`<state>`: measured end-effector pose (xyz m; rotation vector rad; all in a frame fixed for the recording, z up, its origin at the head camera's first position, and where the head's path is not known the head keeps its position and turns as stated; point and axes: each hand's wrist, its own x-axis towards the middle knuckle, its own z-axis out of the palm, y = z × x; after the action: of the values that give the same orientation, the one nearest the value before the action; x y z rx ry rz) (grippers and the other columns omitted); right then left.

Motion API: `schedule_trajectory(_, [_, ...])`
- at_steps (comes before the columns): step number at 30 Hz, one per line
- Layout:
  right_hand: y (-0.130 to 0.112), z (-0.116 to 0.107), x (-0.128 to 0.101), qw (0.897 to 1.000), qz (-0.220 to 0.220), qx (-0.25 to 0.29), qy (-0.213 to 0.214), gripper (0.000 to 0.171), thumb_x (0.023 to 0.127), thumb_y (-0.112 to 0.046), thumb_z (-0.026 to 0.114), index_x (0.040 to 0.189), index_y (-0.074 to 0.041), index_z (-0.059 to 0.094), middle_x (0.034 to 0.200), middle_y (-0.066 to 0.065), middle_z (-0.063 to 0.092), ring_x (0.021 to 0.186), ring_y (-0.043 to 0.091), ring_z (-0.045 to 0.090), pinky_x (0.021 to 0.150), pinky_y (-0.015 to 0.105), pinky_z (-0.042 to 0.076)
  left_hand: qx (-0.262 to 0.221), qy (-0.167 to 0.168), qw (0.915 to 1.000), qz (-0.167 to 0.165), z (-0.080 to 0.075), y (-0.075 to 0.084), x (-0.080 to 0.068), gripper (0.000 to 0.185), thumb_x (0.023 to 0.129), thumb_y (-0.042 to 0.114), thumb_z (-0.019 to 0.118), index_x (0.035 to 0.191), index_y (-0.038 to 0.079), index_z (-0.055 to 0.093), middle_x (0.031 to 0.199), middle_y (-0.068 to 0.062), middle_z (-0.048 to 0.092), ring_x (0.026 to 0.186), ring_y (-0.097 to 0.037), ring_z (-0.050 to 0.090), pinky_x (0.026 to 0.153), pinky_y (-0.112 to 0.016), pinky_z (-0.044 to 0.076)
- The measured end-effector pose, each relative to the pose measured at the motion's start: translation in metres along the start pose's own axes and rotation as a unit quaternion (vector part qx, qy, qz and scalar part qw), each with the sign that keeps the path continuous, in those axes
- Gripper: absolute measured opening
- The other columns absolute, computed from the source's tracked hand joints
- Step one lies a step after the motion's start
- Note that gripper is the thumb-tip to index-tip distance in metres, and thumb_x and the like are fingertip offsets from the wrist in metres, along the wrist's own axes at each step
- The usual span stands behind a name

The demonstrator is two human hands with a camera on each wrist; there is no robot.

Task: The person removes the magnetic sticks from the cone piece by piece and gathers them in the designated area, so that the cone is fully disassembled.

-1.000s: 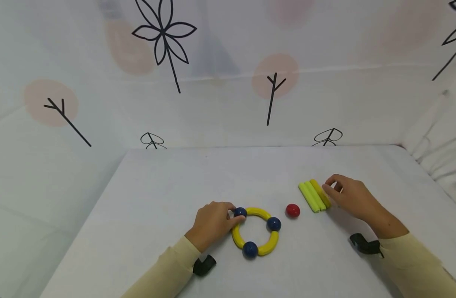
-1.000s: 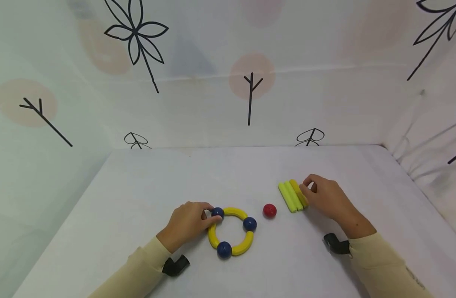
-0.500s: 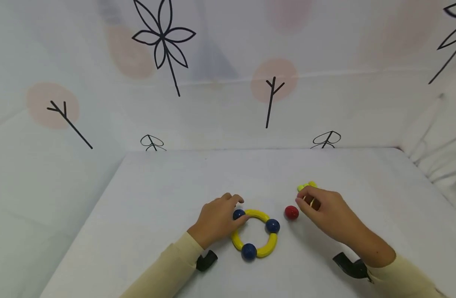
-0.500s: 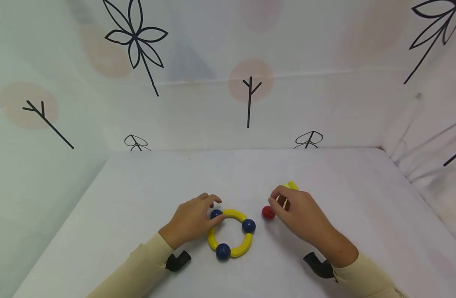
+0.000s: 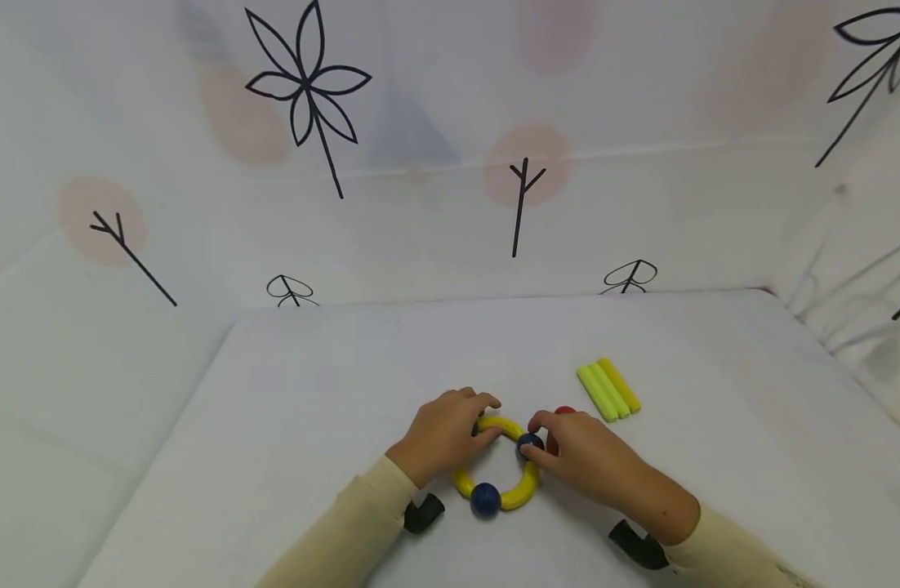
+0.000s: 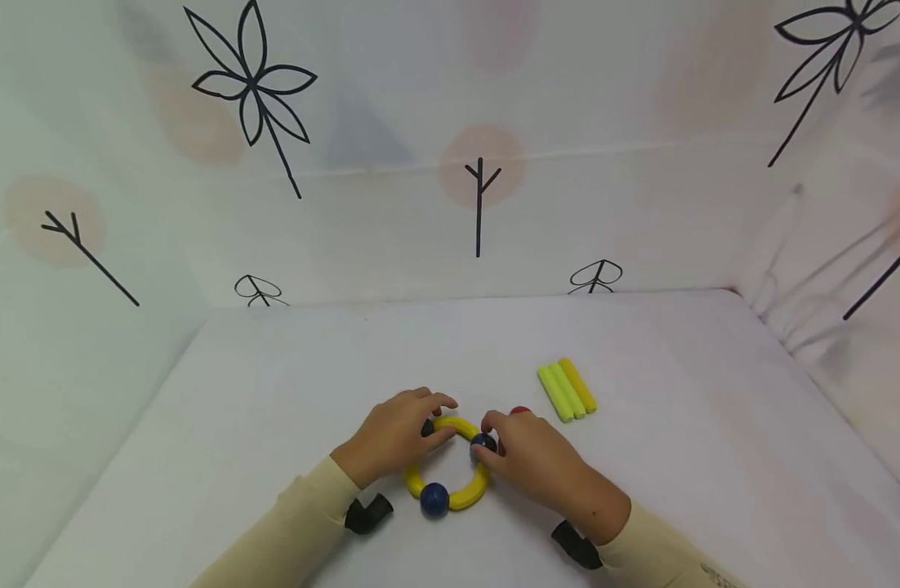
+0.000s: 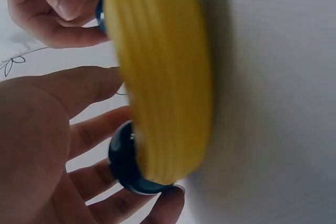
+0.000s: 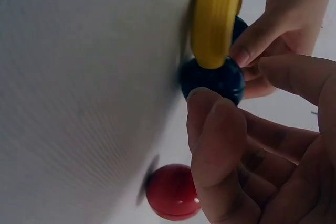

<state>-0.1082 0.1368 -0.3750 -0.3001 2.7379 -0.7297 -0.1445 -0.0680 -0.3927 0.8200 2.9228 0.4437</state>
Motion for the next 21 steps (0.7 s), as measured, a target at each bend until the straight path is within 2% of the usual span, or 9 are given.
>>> schedule_trajectory(5, [0.004,0.008,0.000,1.000,-0.014,0.003,0.002,0.034,0.089,-0.028,0.076,0.115,-0.008,0.067,0.064,-0.006,0.056,0.059,0.009,0.051,0.056,0.021,0.044,0.012,0.012,0.9998,0.010,0.004,0.000,-0.002,0.030,0.094,0.038,0.069,0.120,0.023,0.071,0.104,0.005,0.070,0.090,-0.011,0.059,0.075,-0.024,0.051])
schedule_trajectory(11, [0.006,0.011,0.002,1.000,-0.004,0.010,-0.012,0.034,0.088,-0.030,0.077,0.114,-0.013,0.065,0.065,-0.005,0.056,0.059,0.011,0.051,0.056,0.022,0.044,0.028,0.018,0.9993,0.019,0.006,-0.001,-0.003,0.025,0.093,0.038,0.071,0.113,0.022,0.072,0.098,0.006,0.069,0.083,-0.009,0.056,0.069,-0.020,0.047])
schedule_trajectory(16, [0.006,0.012,0.004,1.000,-0.007,0.019,-0.023,0.034,0.088,-0.030,0.077,0.114,-0.014,0.063,0.068,-0.005,0.057,0.061,0.011,0.052,0.058,0.022,0.046,0.034,0.015,0.9993,0.009,0.007,-0.003,-0.003,0.022,0.092,0.037,0.072,0.109,0.022,0.072,0.091,0.007,0.067,0.079,-0.008,0.053,0.066,-0.020,0.045])
schedule_trajectory(21, [0.005,0.013,0.006,1.000,0.003,0.014,-0.026,0.036,0.088,-0.030,0.077,0.117,-0.012,0.065,0.072,-0.006,0.059,0.065,0.010,0.053,0.062,0.022,0.048,0.026,0.006,0.9997,-0.003,0.007,-0.003,-0.004,0.023,0.093,0.036,0.072,0.111,0.021,0.072,0.092,0.006,0.067,0.079,-0.008,0.054,0.068,-0.020,0.046])
